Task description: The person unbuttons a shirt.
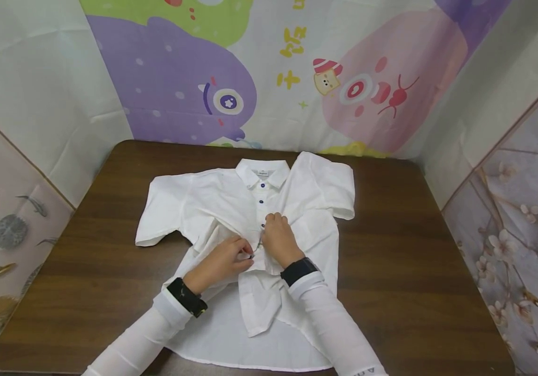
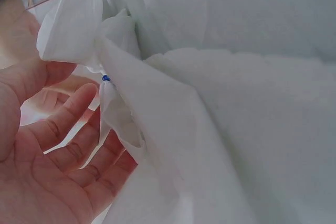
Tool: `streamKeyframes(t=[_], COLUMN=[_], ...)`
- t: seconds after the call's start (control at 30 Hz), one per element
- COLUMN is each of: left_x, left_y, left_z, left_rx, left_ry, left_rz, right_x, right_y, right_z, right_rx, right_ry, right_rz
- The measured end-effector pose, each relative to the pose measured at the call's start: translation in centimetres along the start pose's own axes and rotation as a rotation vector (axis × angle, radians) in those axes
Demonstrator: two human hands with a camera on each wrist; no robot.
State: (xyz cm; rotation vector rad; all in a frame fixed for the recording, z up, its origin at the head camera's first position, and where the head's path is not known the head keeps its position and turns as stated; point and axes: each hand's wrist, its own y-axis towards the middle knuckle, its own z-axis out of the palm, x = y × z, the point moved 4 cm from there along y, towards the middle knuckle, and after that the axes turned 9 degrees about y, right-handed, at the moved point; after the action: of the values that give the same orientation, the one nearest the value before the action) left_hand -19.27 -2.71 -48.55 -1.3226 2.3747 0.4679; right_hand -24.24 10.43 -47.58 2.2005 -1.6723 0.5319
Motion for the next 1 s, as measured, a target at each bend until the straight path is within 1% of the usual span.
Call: streamKeyframes(t=[0.07,0.13,0.23,0.33,0.47,0.53,0.6,0.67,0.8,0.9,1.0], left_x=[0.0,0.1,0.1,0.1,0.0,-0.1,-0.2,-0.3,-0.7,-0.9,-1.2], left_y=[0.0,0.0,0.1,0.1,0.1,0.1,0.2,0.4,1.0,1.5,2.1], left_z=[0.0,0.0,0.0,0.0,-0.1,-0.2,-0.4,-0.7,-1.7,-2.6,-3.5], left_rx=[0.007,0.016,0.026,0.024,0.028,0.033,0.024,0.005,-0.067,-0.124,-0.181], left_ry=[0.003,0.008,0.006,0.001,-0.016,-0.028,-0.035,-0.035,-0.028,-0.034,-0.036], left_rz=[-0.006,-0.013,-0.023,-0.017,-0.014,-0.021,-0.023,-0.018,0.0,-0.003,-0.013], right_x=[-0.4,-0.7,-0.9,-1.1,-1.4,-1.6,-1.6,-1.5,-1.1,-0.9,-0.7], right_y=[0.0,-0.1,0.0,0.1,0.3,0.4,0.5,0.5,0.5,0.6,0.8], right_z=[0.2,0.3,0.6,0.6,0.4,0.3,0.1,-0.2,-1.0,-1.8,-2.7], right_rx=[0.013,0.024,0.026,-0.022,-0.094,-0.115,-0.131,-0.144,-0.163,-0.18,-0.201], right_ry=[0.034,0.044,0.021,0.01,0.042,0.054,0.053,0.052,0.063,0.091,0.145], right_rz=[0.016,0.016,0.013,-0.007,-0.021,-0.03,-0.041,-0.054,-0.052,-0.017,0.015])
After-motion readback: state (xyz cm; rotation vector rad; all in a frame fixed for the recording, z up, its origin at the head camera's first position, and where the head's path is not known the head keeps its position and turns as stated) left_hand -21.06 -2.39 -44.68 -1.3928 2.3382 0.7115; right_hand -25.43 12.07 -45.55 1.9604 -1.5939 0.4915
